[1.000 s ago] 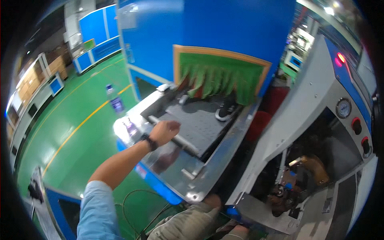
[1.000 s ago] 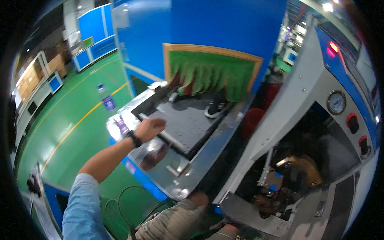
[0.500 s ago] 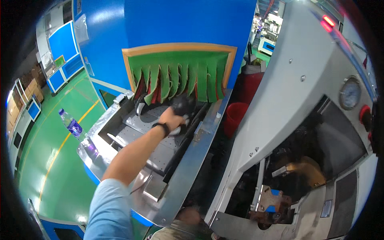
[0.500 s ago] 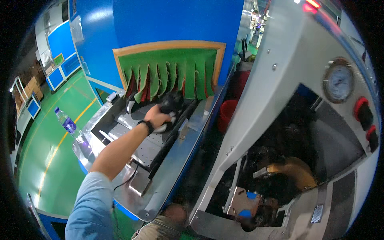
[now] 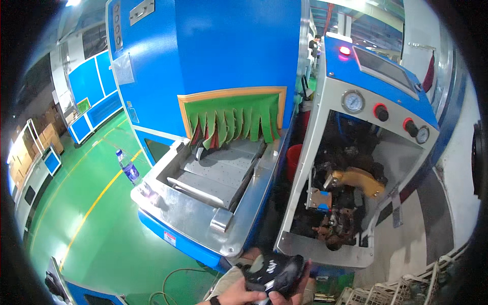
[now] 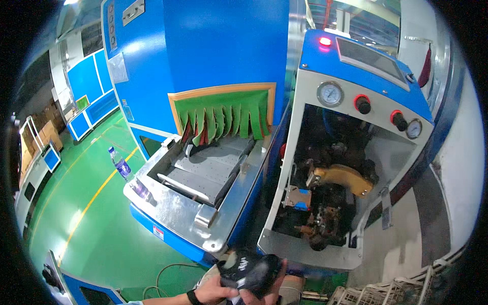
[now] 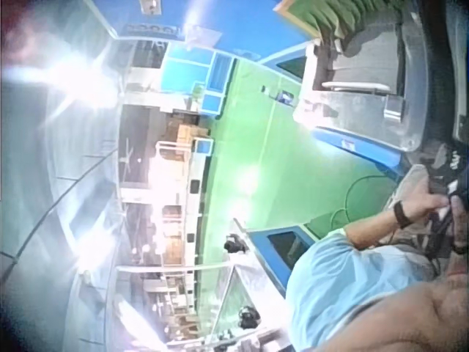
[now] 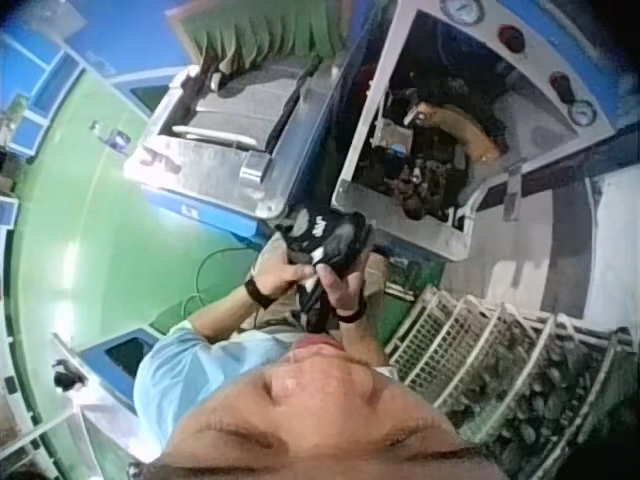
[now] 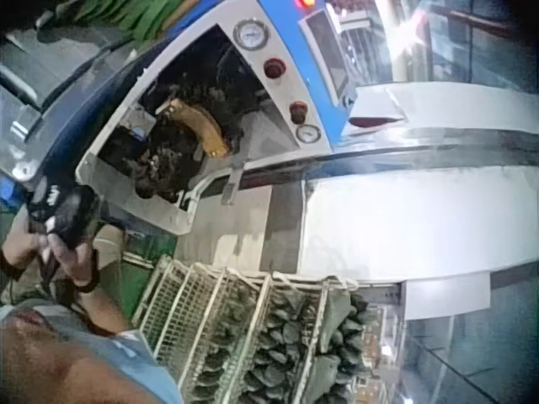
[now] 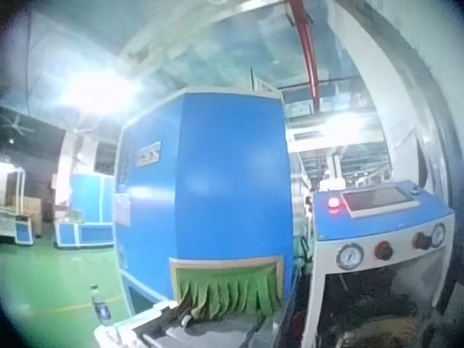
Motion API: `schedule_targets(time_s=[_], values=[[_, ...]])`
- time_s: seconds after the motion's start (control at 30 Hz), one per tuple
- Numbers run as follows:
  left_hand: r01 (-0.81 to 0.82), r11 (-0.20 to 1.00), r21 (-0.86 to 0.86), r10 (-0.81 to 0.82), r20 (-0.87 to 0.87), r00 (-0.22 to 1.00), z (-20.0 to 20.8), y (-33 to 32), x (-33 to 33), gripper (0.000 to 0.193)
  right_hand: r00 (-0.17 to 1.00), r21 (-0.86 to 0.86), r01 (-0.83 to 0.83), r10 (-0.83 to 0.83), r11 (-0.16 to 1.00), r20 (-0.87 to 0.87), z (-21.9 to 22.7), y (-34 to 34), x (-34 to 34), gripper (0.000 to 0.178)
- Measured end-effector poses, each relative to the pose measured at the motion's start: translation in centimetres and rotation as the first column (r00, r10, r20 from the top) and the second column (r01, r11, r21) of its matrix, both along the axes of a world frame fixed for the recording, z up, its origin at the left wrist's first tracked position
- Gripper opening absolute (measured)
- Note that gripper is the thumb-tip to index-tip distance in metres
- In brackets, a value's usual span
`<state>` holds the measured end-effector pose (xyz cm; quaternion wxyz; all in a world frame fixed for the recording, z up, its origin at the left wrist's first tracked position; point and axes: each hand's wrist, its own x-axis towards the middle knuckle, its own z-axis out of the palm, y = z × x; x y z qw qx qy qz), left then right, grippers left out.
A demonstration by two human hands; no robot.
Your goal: Operating a lasting machine and moving assembled shoes to a conveyor belt.
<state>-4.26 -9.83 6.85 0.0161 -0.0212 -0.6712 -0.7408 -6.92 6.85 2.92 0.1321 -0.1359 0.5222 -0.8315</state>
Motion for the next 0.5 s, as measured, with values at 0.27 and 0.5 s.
schedule_targets(time_s=[0.27,0.5], values=[[0.122,0.677,-0.726,-0.009,0.157,0.987,-5.5,6.8,-0.1,0.036,0.872,0.607,0.480,-0.269,0.633,-0.408,-3.0,8.2,3.4,0.108],[0.147,0.988,-0.045,-0.146,0.014,0.989,-2.0,6.3,-2.4,0.026,0.881,-0.494,0.441,-0.256,0.750,0.398,6.4,10.0,-3.2,0.077]])
